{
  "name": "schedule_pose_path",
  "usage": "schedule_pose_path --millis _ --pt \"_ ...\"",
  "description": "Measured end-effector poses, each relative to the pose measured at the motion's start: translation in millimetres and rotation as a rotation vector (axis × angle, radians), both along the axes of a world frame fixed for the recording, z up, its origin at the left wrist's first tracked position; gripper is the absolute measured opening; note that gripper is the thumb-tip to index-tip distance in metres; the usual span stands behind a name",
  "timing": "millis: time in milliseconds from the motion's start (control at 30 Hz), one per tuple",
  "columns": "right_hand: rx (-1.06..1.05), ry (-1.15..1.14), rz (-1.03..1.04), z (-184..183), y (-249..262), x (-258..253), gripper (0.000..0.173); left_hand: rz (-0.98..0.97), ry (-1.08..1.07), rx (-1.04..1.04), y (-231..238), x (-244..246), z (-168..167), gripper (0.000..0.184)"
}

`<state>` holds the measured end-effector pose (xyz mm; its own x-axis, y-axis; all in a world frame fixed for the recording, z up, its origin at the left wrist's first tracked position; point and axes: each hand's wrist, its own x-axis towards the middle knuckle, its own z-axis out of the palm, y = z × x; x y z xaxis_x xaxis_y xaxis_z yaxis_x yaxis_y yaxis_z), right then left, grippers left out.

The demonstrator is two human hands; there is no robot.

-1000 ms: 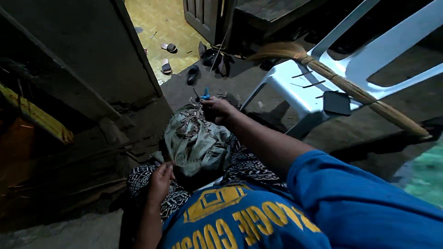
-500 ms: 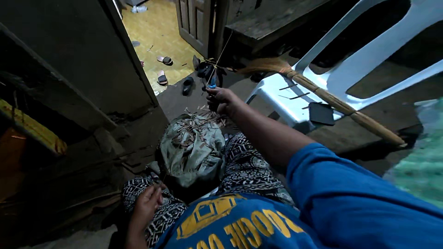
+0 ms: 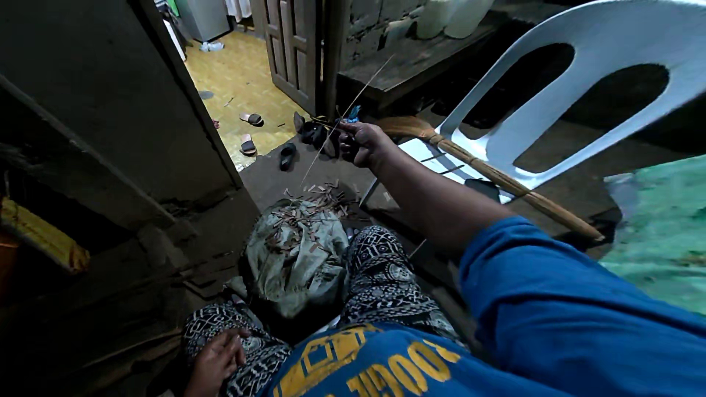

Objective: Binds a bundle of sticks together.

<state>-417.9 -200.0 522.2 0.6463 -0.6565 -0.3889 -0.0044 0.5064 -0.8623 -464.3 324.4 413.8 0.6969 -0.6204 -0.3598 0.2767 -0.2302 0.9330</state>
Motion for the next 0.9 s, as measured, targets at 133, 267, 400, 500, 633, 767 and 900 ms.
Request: schedule_pose_path --millis 133,267,400,500,633,767,900 --pt "-0.179 0.045 0.321 -17.1 55.6 -18.2 0.024 -0.007 0.010 0.011 -17.2 -0.7 -3.4 0.028" --pt "-0.122 0.044 0.619 -55.9 124.8 -36.0 0.027 -0.028 -0.004 0.049 -29.5 -2.2 -2.7 0.028" --pt "-0.050 0.181 0.613 -75.6 153.0 -38.1 0.019 -0.045 0.020 0.059 -31.0 -5.2 -0.9 0.028" --pt "-0.059 0.215 0.590 -67.9 143.1 -32.5 0.022 -0.039 0.012 0.049 -27.4 -4.6 0.8 0.028" --pt "-0.098 0.199 0.551 -61.2 126.7 -23.9 0.019 -0.058 -0.054 0.012 -21.0 -2.5 0.9 0.029" --pt "-0.117 0.203 0.325 -52.1 99.5 -16.9 0.026 -0.073 -0.048 0.014 -9.7 -3.1 -2.0 0.029" --pt "0.040 0.124 0.096 -58.0 59.3 -20.8 0.017 -0.022 -0.008 0.017 5.8 -5.0 -9.3 0.028"
